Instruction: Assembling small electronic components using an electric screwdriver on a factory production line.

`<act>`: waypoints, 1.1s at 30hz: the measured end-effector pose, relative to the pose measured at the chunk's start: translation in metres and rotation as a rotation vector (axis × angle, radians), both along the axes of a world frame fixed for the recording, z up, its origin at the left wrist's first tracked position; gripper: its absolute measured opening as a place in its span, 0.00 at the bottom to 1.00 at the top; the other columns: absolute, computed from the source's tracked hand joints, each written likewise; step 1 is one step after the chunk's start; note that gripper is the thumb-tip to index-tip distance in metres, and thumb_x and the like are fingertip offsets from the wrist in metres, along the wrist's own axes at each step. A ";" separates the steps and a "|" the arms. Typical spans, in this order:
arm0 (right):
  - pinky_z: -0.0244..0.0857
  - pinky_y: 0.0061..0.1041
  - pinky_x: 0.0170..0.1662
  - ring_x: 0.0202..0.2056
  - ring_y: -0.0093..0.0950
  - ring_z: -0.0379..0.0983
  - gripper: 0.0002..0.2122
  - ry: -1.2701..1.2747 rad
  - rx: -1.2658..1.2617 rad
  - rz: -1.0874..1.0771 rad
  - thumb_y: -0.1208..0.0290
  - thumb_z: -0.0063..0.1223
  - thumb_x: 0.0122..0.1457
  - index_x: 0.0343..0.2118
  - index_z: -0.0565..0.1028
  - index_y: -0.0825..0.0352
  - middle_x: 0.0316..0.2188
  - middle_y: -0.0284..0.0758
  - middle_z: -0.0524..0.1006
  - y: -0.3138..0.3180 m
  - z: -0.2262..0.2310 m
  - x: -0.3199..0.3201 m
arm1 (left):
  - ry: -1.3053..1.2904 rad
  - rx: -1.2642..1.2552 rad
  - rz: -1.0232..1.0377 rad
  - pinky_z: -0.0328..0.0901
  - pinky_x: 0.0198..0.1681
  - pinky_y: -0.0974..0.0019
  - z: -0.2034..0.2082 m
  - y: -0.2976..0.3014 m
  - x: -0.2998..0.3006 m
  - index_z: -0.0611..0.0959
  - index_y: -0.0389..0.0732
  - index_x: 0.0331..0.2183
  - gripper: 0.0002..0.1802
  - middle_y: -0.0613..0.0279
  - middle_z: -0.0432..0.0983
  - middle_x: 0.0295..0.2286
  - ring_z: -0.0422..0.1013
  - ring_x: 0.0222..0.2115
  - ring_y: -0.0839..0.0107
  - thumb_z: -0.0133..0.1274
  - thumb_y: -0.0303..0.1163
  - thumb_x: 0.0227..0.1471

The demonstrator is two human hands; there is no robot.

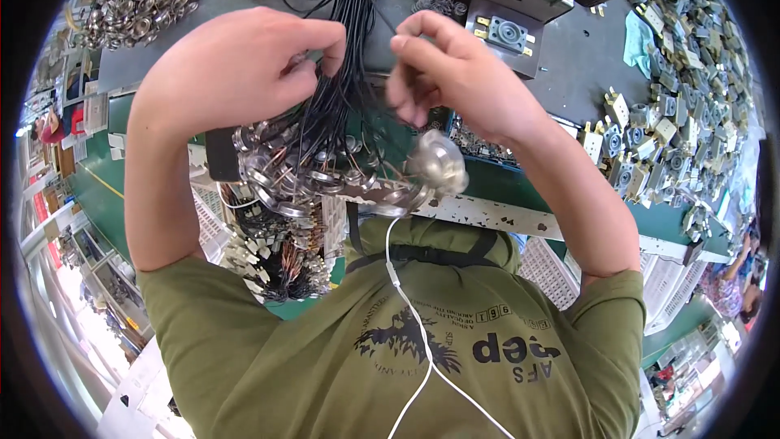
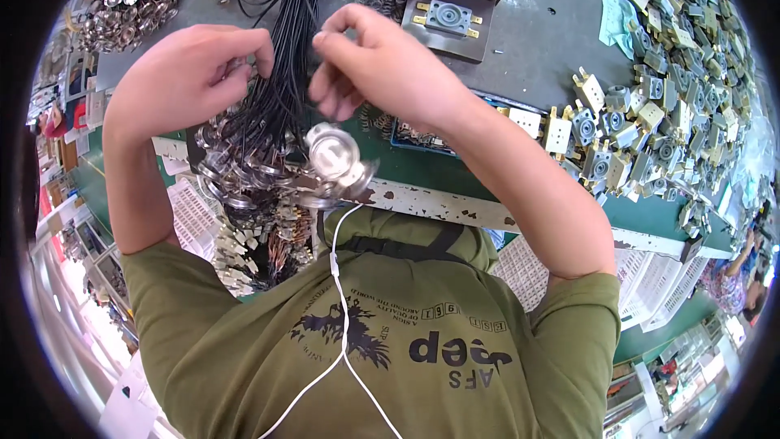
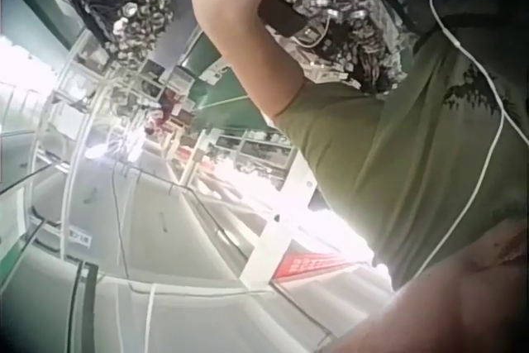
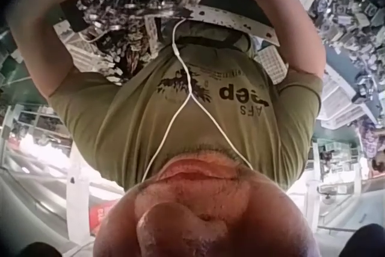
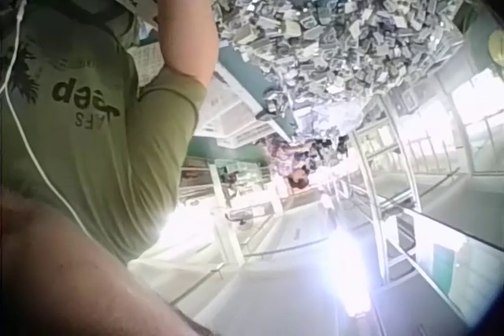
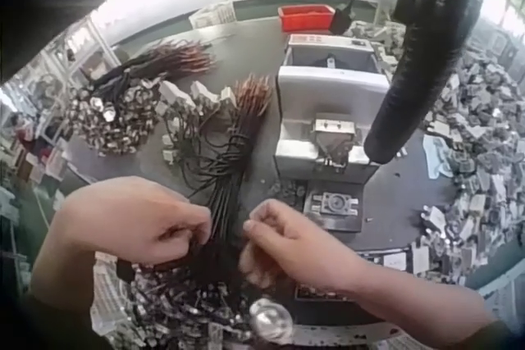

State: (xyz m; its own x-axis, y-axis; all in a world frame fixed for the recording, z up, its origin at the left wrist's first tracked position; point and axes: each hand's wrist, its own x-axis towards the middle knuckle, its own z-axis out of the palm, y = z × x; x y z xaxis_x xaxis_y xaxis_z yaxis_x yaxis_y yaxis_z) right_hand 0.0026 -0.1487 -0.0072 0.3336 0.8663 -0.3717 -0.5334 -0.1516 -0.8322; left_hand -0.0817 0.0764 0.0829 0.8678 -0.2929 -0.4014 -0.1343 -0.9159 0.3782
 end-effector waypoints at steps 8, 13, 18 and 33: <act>0.73 0.21 0.39 0.33 0.19 0.78 0.14 -0.118 -0.054 0.132 0.68 0.48 0.72 0.57 0.68 0.64 0.31 0.31 0.81 -0.026 -0.005 0.009 | -0.153 -0.005 -0.005 0.71 0.38 0.46 -0.003 -0.032 0.001 0.82 0.44 0.41 0.15 0.47 0.78 0.25 0.78 0.32 0.48 0.49 0.29 0.49; 0.74 0.19 0.34 0.29 0.18 0.77 0.15 -0.137 -0.130 0.147 0.71 0.44 0.73 0.60 0.65 0.64 0.30 0.32 0.81 -0.024 -0.005 -0.001 | 0.149 0.150 -0.170 0.73 0.38 0.49 -0.006 -0.053 0.002 0.85 0.45 0.35 0.12 0.51 0.80 0.25 0.78 0.31 0.51 0.50 0.31 0.48; 0.70 0.20 0.32 0.27 0.18 0.74 0.21 -0.216 -0.148 0.056 0.73 0.44 0.72 0.67 0.60 0.61 0.27 0.29 0.76 -0.034 -0.007 -0.004 | 0.210 0.047 -0.170 0.72 0.37 0.48 0.003 -0.035 0.008 0.85 0.45 0.35 0.12 0.51 0.80 0.26 0.78 0.32 0.51 0.50 0.32 0.48; 0.73 0.36 0.33 0.28 0.38 0.81 0.20 -1.165 -0.379 0.040 0.76 0.53 0.64 0.59 0.74 0.61 0.30 0.43 0.82 -0.102 0.025 0.003 | -0.612 -0.349 -0.116 0.70 0.38 0.61 -0.038 -0.059 0.066 0.85 0.41 0.43 0.12 0.59 0.78 0.33 0.76 0.33 0.61 0.60 0.24 0.55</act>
